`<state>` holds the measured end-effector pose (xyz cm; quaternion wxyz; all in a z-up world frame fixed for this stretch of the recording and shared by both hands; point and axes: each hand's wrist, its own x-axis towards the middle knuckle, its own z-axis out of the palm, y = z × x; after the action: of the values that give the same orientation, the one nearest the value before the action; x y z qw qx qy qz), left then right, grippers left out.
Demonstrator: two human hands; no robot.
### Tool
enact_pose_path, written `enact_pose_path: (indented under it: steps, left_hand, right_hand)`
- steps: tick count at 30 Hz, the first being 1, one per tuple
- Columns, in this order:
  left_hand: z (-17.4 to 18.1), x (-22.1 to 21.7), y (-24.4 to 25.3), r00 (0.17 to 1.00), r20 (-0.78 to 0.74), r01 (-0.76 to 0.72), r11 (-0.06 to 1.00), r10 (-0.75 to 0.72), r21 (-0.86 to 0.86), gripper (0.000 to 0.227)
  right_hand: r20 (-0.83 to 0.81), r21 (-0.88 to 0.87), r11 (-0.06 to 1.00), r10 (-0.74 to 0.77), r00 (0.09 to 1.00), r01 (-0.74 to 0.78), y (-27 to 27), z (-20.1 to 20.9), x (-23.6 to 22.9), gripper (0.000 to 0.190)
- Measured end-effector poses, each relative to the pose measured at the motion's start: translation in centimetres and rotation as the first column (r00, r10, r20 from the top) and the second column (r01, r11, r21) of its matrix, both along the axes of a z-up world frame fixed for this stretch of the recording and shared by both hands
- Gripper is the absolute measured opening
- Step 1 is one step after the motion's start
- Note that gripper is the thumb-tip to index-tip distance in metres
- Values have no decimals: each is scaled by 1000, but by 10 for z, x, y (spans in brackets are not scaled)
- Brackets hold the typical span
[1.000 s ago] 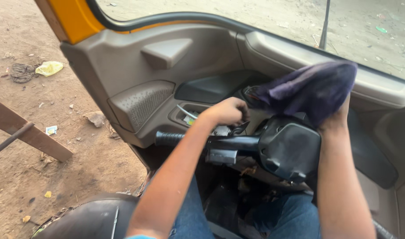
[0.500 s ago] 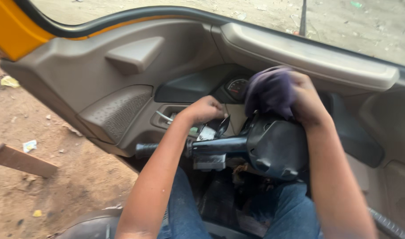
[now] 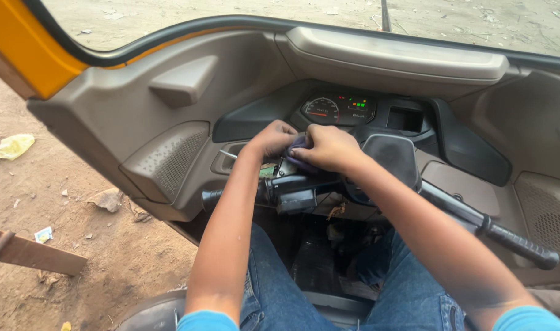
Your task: The person uses a screwdriver to adjust a component on the left handlebar of a three-wheeled vehicle. They then wipe the handlebar and dashboard area with a cloth.
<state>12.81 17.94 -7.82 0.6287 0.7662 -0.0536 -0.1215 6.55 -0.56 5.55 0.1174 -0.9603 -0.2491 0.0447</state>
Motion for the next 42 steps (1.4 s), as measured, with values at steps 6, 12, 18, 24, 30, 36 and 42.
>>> enact_pose_path:
  steps: [6,12,18,24,30,36,42]
  left_hand:
    - [-34,37,12,995,-48,82,988,-89,-128,17]
    - [-11,5,9,999,-24,24,1000,-24,-9,21]
    - [-6,0,7,999,-31,16,1000,-15,27,22]
    - [-31,18,10,997,-31,74,997,-74,-3,30]
    - [-22,8,8,1000,18,16,1000,-16,17,31]
    - [-15,3,7,999,38,35,998,-38,58,38]
    - [-11,1,15,995,42,87,996,-86,-11,33]
  right_hand:
    - [231,204,971,-171,958,124,20,-46,-22,45]
    - [133,265,944,-239,962,197,19,-65,0,37]
    - [48,7,979,-205,978,205,21,-49,21,31]
    - [169,105,990,-115,979,98,12,-61,10,31]
    - [189,321,943,29,982,-90,5,-65,2,48]
    - [239,393,910,41,970,-135,5,-54,-11,50]
    - [334,422,905,-97,938,-57,12,-47,-30,17]
